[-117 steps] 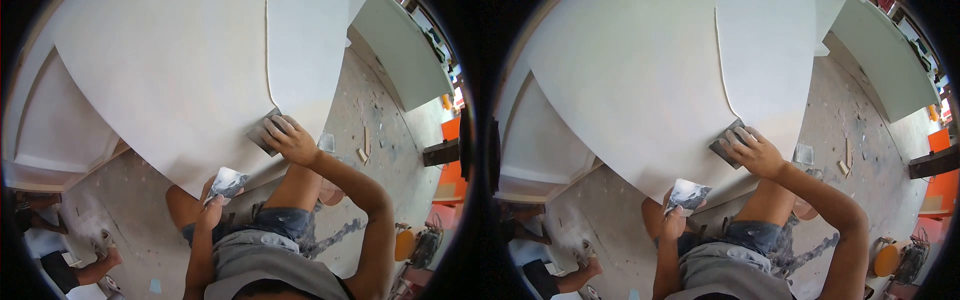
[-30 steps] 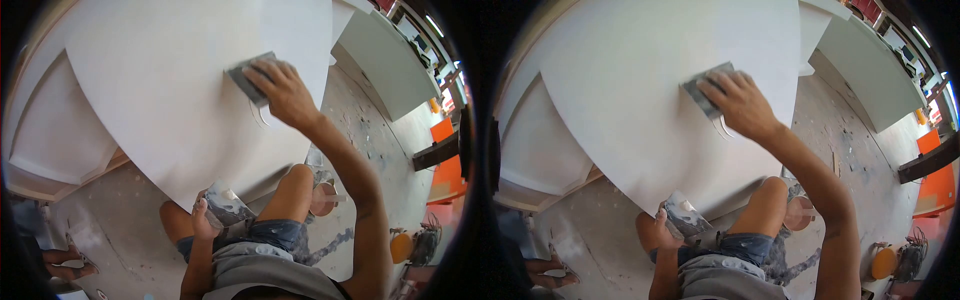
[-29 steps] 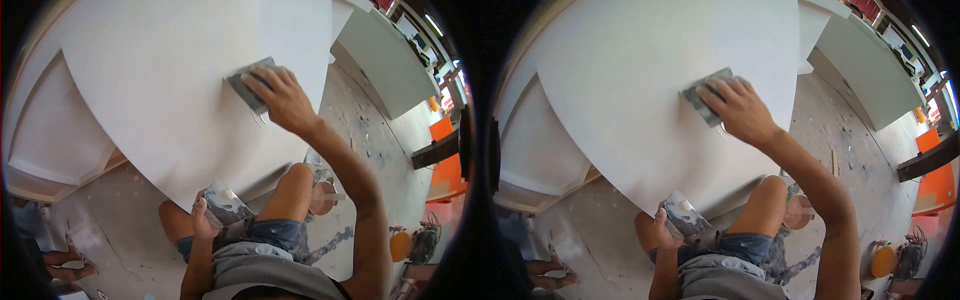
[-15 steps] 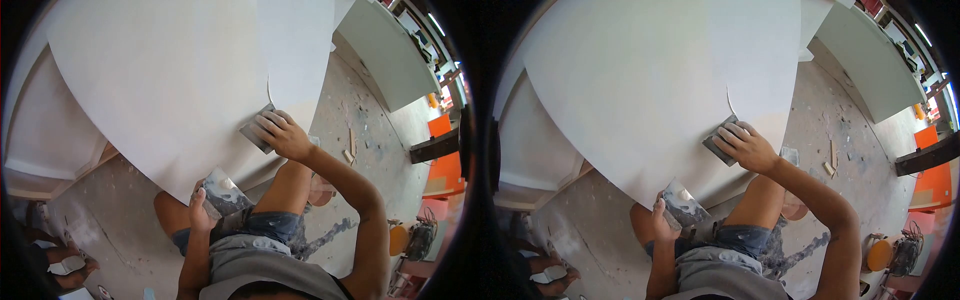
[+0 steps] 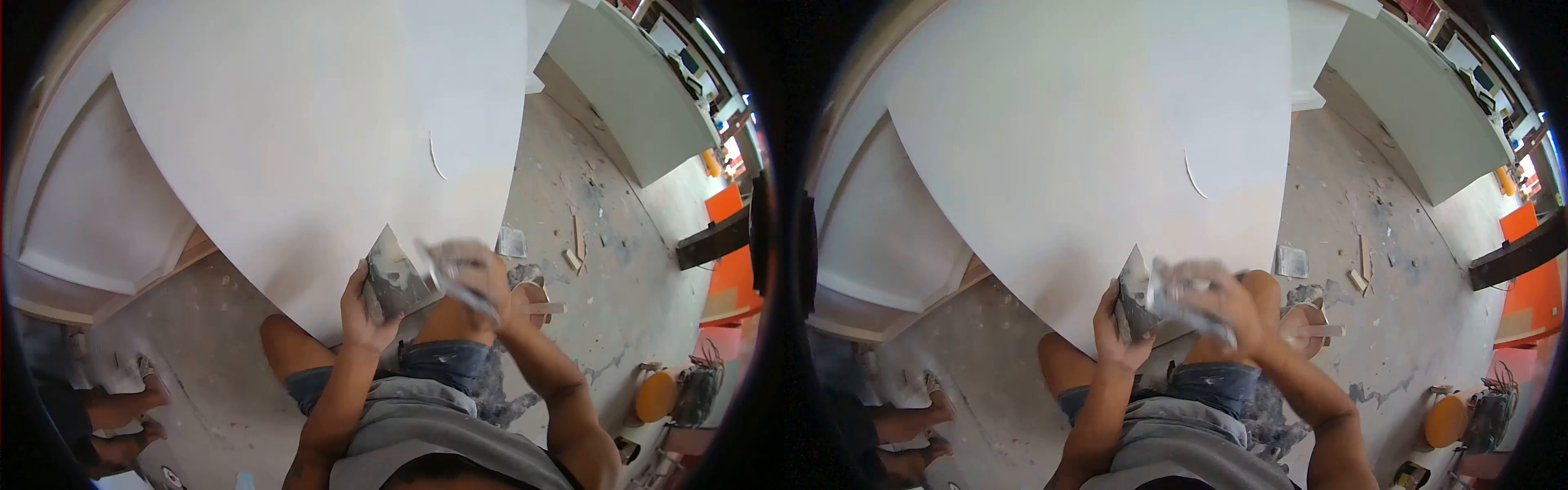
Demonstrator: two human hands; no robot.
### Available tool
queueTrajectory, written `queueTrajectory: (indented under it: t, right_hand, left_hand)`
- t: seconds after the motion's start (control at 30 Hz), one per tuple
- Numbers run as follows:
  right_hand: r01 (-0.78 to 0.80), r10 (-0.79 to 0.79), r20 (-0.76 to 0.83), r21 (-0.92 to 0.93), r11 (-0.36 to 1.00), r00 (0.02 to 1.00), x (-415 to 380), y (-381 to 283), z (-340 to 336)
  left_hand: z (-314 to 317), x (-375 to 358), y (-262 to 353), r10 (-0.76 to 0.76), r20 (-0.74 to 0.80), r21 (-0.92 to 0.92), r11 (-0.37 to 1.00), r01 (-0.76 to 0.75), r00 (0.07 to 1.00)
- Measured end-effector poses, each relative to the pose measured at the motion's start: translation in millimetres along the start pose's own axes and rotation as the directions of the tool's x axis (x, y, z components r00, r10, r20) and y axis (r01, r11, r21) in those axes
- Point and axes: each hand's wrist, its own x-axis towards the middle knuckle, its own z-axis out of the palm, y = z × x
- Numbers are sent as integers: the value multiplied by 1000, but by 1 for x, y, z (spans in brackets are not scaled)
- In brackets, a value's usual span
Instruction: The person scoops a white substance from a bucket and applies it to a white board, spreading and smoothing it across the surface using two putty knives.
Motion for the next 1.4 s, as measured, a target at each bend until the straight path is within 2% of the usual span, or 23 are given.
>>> queueTrajectory:
  t: [0.03,0.07,0.1,0.13,0.17,0.23,0.27,0.37,0.47,0.5,0.6,0.67,0.83,0.9,1.03,1.1,1.13,1.17,1.23,1.27,1.33,1.37,1.4]
  right_hand:
    - [143,-134,-62,166,976,989,-5,9,20]
    - [154,-144,-69,167,974,987,-5,10,35]
    - [53,-38,-158,95,994,987,-5,9,49]
    - [-59,66,-254,33,998,965,-5,8,57]
    - [-55,61,-263,30,998,963,-3,15,48]
    - [-27,120,200,-417,909,972,21,45,9]
    - [-38,117,132,-492,870,984,43,55,-5]
    - [-8,-34,-39,-762,648,999,153,63,-58]
    - [89,-341,-44,-927,364,939,242,61,-95]
    - [49,-174,-42,-873,485,984,255,47,-99]
    - [27,-174,-40,-930,367,984,238,78,-90]
    - [12,-171,-40,-955,297,984,189,93,-72]
    - [-136,95,-103,-876,463,990,51,106,-15]
    - [-223,163,-161,-835,503,973,13,110,8]
    - [-325,275,-194,-739,590,941,-11,94,33]
    - [-362,345,-172,-695,621,923,-11,77,29]
    - [-419,438,-107,-554,719,893,-11,67,18]
    - [-470,506,-17,-398,788,862,-1,55,10]
    - [-426,405,-147,-164,890,902,16,2,13]
    - [-303,289,-118,-129,944,950,19,-20,13]
    - [7,-11,20,183,983,1000,7,-26,33]
    - [62,-65,24,110,992,998,11,-31,54]
    - [4,-6,38,74,997,999,15,-28,59]
  left_hand:
    - [8,2,0,6,3,9,1000,-6,1000]
    - [13,5,-1,54,-38,54,997,-51,998]
    - [16,5,1,99,-79,101,991,-91,992]
    - [-1,4,12,88,280,129,983,-129,956]
    - [17,-7,13,81,284,138,982,-125,955]
    - [48,-30,16,274,271,442,816,-372,923]
    - [39,-34,21,264,315,469,792,-391,912]
    - [47,-40,20,251,316,502,774,-385,915]
    - [40,-35,15,272,267,493,785,-374,924]
    - [34,-35,14,261,261,503,785,-362,929]
    - [11,-43,20,333,194,530,756,-385,923]
    - [-4,-52,25,394,13,475,806,-353,919]
    - [-41,-58,37,405,-20,442,824,-355,914]
    - [-43,-59,38,270,-13,462,856,-233,963]
    - [-49,-34,26,284,-69,445,867,-225,956]
    - [-40,-27,25,137,27,417,899,-135,990]
    - [-27,-18,10,291,-103,465,859,-213,951]
    - [-16,-21,2,310,-83,464,853,-239,947]
    - [8,-23,-3,331,-199,370,897,-243,922]
    - [2,-25,2,238,-152,232,952,-200,959]
    - [-2,-28,11,145,-6,85,986,-144,989]
    - [4,-31,15,132,12,59,989,-133,991]
    - [8,-35,20,194,97,110,973,-205,976]
